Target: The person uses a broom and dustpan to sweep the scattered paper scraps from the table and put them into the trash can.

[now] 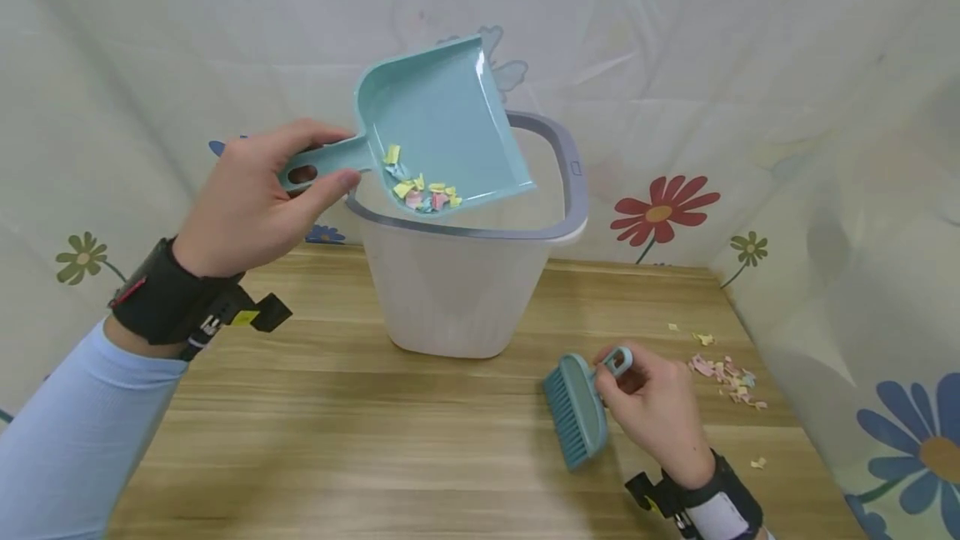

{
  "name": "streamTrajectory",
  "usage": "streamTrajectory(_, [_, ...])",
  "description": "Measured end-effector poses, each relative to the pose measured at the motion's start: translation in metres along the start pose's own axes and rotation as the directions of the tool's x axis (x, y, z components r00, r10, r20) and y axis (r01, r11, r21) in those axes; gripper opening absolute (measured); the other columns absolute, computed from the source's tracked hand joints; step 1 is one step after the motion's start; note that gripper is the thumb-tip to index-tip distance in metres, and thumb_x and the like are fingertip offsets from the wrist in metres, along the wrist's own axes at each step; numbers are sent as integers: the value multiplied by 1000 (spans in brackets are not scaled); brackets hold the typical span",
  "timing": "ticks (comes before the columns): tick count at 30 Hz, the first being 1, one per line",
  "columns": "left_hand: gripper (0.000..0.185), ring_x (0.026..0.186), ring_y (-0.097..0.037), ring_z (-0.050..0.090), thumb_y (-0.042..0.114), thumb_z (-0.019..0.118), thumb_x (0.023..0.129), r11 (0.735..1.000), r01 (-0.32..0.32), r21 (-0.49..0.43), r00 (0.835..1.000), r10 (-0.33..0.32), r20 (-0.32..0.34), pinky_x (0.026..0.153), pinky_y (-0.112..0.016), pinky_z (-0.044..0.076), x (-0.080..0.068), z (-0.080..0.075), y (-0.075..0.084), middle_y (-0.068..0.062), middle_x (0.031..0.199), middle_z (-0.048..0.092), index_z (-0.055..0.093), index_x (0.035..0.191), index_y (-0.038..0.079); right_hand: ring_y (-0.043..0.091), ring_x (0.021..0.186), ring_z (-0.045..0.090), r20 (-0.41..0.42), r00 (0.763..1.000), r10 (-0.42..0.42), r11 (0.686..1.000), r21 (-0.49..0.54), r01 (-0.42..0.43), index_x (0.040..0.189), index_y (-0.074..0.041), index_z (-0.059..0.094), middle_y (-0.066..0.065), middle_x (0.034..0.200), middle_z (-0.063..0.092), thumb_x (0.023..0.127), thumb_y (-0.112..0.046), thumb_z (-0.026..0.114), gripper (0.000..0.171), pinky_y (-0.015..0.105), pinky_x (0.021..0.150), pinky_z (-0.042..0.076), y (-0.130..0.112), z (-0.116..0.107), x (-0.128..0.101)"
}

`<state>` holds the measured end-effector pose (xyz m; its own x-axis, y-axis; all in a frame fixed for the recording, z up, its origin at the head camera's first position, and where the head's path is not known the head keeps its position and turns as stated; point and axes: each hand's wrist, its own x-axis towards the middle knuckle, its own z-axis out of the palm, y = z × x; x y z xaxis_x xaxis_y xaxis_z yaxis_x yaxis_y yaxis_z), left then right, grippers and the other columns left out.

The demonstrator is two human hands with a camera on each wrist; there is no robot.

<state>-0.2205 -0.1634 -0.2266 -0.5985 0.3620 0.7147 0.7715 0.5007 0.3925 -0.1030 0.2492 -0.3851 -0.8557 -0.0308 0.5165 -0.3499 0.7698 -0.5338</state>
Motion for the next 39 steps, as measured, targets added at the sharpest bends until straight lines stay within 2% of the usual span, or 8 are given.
streamTrajectory(6, [38,72,-13,56,11,77,94,989,-76,127,997,79,-20,69,-17,40,11,13,-14,-10,114,76,69,131,7,-7,50,52,-5,1000,-4,1000,-10,4,85,-12,71,-6,65,66,81,7,72,20,15,46,43,0,0,0])
streamTrajectory(12, [39,79,-24,68,7,79,91,956,-183,229,982,190,-6,67,-33,51,16,21,-20,-15,113,75,69,129,3,-6,50,52,4,1000,7,1000,-5,-6,85,-12,71,-5,64,66,81,7,72,19,16,46,44,0,-1,1])
streamTrajectory(15, [37,73,-27,65,8,78,92,907,-281,314,957,289,22,60,-35,49,16,22,-22,-15,99,72,67,127,3,-6,50,53,6,1000,9,1000,-3,-9,85,-11,70,-5,65,66,81,7,72,19,16,46,44,-1,-2,0])
streamTrajectory(20, [31,58,-25,49,9,74,96,750,-445,489,878,472,75,50,-34,41,16,24,-23,-12,81,57,66,126,6,-6,51,54,11,1000,20,1000,-6,-20,85,-11,71,-4,66,67,82,7,72,18,16,47,45,0,-2,0])
streamTrajectory(23, [31,55,-25,47,6,73,95,705,-476,525,848,527,60,45,-35,41,14,25,-22,-12,79,55,66,125,8,-6,51,53,13,1000,24,1000,-15,-24,85,-12,71,-4,66,66,82,6,72,18,16,47,45,0,-3,0])
streamTrajectory(31, [32,54,-27,48,11,75,95,754,-406,517,853,515,-81,45,-37,37,7,22,-17,-13,74,54,68,125,3,-6,50,51,10,1000,18,1000,-12,-18,84,-12,71,-5,65,65,82,6,72,19,16,46,43,-1,-2,0])
streamTrajectory(35, [32,55,-29,50,19,74,97,808,-327,491,863,467,-194,48,-41,41,0,16,-13,-17,75,60,70,123,1,-6,50,51,12,1000,16,1000,-16,-15,84,-13,70,-6,64,65,82,6,72,20,16,46,43,-1,-2,0])
streamTrajectory(39, [39,61,-33,58,33,68,101,875,-242,418,886,375,-272,55,-49,48,-9,9,-7,-20,84,69,71,120,-1,-4,49,49,13,1000,14,999,-29,-14,84,-14,70,-7,63,62,82,6,72,20,17,46,42,0,-3,0])
